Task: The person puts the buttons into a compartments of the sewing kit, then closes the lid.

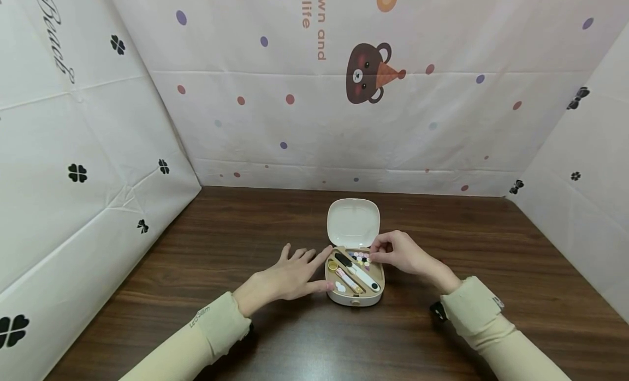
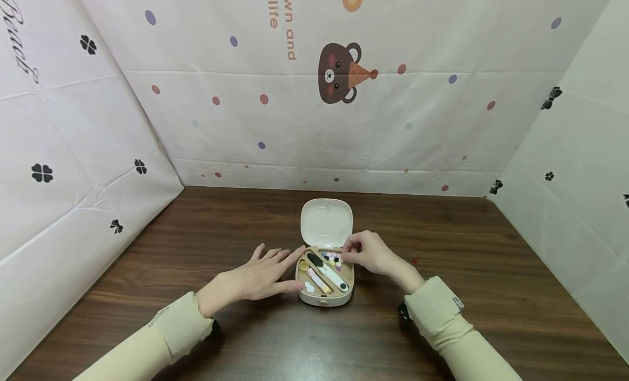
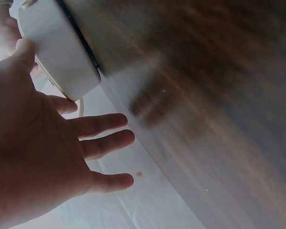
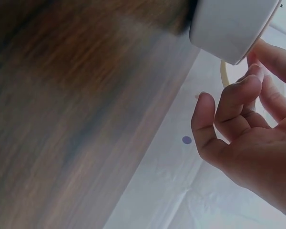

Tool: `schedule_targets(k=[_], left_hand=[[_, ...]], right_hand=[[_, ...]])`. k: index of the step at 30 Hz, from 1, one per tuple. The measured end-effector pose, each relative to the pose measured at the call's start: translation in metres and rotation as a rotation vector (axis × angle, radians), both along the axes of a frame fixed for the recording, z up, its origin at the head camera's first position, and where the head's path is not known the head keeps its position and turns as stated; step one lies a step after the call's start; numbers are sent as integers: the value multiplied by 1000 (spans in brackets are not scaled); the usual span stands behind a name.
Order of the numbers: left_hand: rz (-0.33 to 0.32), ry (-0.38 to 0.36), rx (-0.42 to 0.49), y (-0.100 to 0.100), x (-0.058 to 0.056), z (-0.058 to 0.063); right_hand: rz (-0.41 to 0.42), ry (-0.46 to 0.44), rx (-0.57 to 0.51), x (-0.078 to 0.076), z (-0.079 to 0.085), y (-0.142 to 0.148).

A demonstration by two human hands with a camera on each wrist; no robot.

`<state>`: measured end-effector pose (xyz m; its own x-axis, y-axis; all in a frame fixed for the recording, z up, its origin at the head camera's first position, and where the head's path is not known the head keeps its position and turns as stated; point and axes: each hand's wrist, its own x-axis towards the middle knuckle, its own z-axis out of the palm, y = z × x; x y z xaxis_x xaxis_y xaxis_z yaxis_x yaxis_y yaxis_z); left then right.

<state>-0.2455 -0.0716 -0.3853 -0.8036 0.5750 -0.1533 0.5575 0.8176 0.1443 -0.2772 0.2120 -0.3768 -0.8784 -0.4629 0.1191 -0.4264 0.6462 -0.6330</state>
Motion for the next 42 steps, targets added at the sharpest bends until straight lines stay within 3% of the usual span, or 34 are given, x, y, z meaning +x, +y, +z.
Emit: schedule_targets(k=[12, 30, 42], left_hand=[[4, 0, -2, 0, 1, -2], [5, -2, -3, 1, 2, -1], [9, -6, 5, 1, 3, 0]], right_hand=[[-15, 64, 31, 0, -6, -3], [-21, 50, 28, 2, -4, -2], [-110, 126, 11, 0, -1, 29]])
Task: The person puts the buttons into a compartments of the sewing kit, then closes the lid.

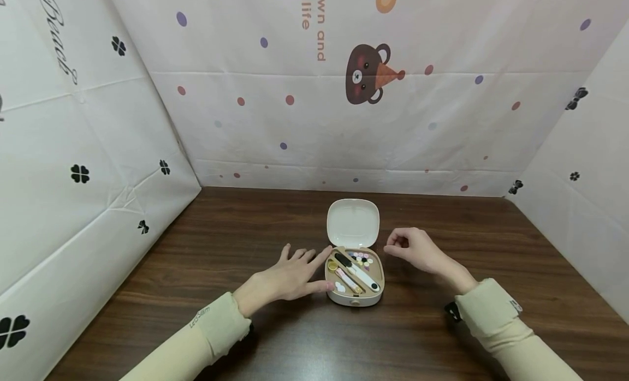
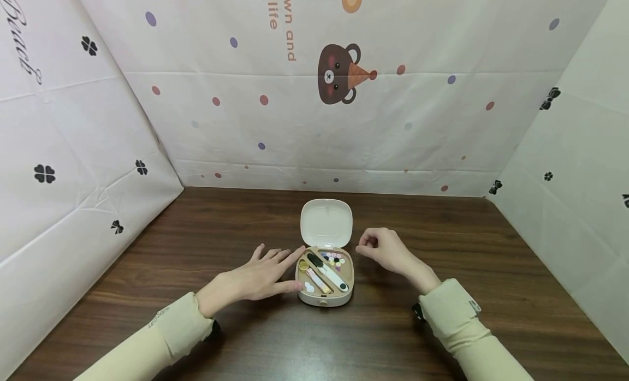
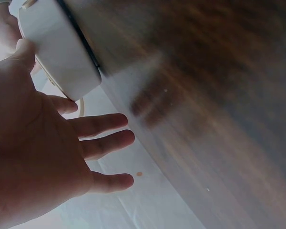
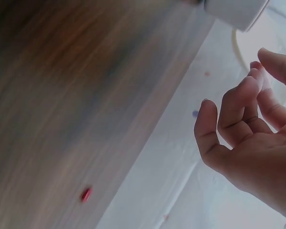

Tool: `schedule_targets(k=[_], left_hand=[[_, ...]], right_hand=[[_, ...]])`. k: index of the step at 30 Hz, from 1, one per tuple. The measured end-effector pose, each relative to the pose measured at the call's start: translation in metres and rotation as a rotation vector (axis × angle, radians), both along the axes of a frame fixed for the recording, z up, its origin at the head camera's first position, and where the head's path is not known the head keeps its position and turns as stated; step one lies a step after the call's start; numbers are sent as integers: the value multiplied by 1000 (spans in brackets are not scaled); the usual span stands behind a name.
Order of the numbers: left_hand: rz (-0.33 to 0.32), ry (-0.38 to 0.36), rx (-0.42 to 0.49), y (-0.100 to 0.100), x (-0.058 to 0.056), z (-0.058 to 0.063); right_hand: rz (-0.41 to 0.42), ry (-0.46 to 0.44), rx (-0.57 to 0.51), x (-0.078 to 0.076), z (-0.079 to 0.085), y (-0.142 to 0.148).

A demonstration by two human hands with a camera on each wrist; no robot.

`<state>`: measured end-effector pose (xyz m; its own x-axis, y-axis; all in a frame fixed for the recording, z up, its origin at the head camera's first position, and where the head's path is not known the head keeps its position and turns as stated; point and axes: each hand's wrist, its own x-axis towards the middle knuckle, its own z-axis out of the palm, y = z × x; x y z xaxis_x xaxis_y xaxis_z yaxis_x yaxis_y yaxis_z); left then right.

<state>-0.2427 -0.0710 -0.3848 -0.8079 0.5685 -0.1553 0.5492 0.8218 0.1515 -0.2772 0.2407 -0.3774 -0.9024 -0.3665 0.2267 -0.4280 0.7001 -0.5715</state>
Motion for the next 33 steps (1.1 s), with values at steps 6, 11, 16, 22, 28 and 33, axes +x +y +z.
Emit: schedule_targets(k=[6, 11, 16, 22, 28, 33], left_hand=[[-6, 7, 12, -1, 0, -2], [-9, 9, 16, 0, 0, -2], [-11, 11, 18, -1, -1, -3], [-15, 15, 12, 0, -1, -3], [-10, 12, 15, 0, -1, -3], [-7, 11, 14, 0, 0, -3]], right_hand=[[-57, 44, 53, 1, 0, 25], [-112, 33, 109, 1, 0, 46], [-150, 13, 176, 1, -2, 63], [-178, -15, 275, 3, -7, 79], [-194, -88, 333, 8, -7, 89], [-194, -120, 348, 10, -6, 93]])
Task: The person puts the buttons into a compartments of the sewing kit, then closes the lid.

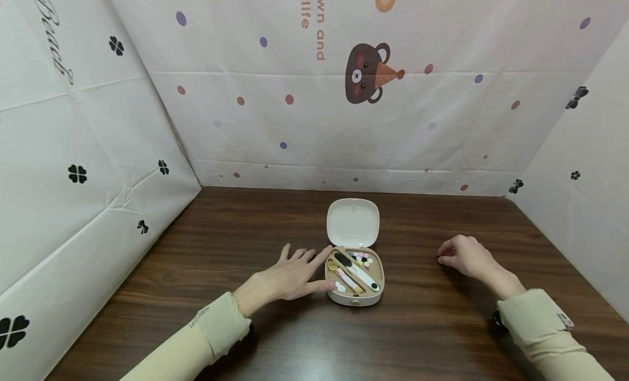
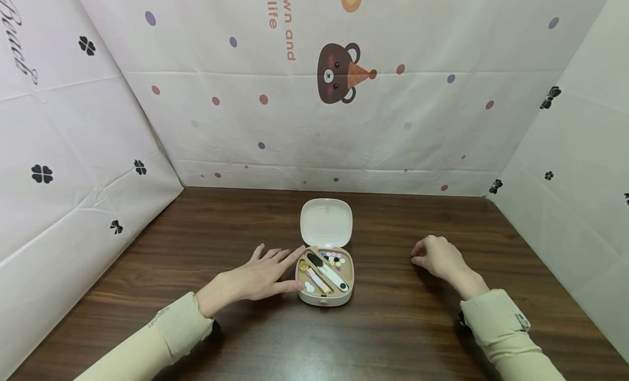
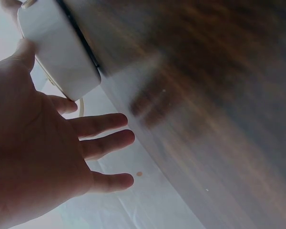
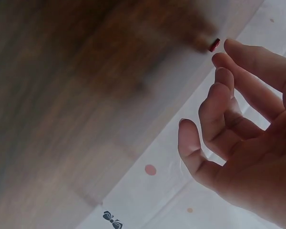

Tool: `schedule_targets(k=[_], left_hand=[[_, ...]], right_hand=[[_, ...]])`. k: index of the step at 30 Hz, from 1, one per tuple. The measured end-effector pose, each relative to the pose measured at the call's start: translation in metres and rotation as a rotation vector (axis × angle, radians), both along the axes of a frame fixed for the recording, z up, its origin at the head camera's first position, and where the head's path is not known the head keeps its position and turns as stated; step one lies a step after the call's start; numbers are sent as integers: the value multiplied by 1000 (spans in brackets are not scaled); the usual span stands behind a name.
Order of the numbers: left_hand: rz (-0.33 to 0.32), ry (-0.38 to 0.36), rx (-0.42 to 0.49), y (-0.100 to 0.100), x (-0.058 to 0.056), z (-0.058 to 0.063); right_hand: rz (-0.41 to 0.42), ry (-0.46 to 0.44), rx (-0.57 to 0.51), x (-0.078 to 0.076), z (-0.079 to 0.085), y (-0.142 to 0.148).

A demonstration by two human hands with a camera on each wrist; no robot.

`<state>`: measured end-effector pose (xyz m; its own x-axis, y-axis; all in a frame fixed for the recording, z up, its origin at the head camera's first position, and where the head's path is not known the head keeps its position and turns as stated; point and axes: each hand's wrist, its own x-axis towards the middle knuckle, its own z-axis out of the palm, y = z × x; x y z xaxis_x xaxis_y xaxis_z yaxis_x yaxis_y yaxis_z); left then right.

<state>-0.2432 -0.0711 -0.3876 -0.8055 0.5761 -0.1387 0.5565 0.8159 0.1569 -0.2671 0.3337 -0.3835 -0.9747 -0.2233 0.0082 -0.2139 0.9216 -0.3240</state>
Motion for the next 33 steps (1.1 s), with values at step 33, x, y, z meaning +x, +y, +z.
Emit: schedule_targets(k=[33], left_hand=[[-3, 21, -9, 0, 1, 0]], right_hand=[[46, -18, -105, -5, -3, -4]])
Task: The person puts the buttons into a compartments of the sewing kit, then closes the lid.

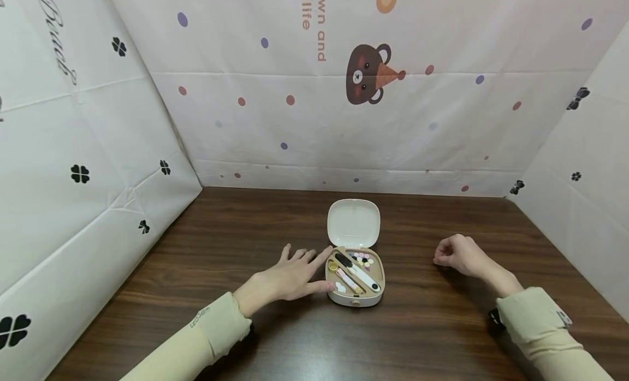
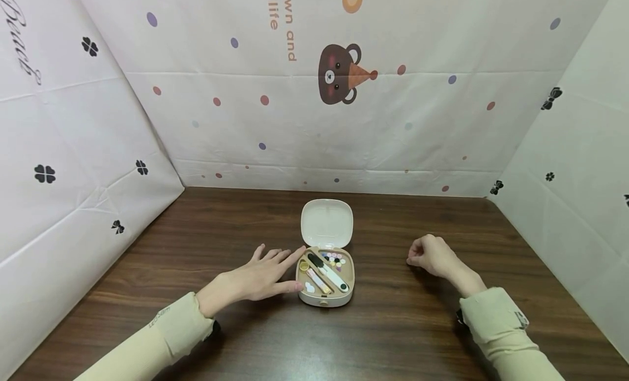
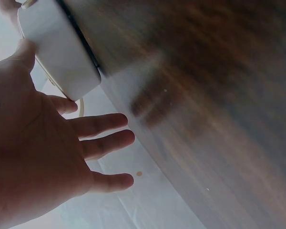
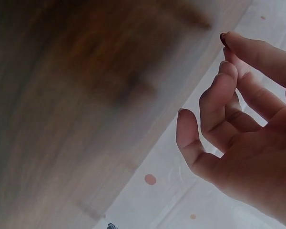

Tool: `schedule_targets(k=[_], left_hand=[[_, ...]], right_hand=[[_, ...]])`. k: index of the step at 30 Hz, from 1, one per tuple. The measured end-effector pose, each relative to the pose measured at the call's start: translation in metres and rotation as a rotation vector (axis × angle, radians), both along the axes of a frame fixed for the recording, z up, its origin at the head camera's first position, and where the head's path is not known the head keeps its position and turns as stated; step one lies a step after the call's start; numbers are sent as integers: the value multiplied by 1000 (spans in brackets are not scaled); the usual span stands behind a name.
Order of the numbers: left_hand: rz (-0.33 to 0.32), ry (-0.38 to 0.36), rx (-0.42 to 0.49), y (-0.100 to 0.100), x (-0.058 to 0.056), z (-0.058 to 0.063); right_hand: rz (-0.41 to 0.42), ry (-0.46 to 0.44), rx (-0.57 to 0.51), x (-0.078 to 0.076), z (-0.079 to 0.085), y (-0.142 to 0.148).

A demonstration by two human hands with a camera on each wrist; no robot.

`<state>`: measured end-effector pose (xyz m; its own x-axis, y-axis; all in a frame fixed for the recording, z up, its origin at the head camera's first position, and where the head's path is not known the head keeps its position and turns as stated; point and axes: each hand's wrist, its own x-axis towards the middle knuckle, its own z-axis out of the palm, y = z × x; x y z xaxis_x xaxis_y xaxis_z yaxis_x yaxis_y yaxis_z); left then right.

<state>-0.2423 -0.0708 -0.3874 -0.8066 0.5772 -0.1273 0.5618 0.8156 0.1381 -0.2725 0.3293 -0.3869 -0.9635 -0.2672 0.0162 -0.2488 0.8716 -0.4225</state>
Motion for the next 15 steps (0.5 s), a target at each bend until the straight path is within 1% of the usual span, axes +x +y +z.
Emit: schedule_targets(k=[3, 6, 9, 15], left_hand=[[1, -1, -2, 0, 0, 0], [2, -4, -5, 0, 0, 0], [3, -8, -3, 0, 0, 0], [3, -9, 2, 0, 0, -1]], right_hand=[[8, 3, -43, 1, 1, -3], [23, 21, -70, 2, 4, -6], [36, 20, -93, 3, 7, -9], [65, -43, -175, 4, 12, -18]])
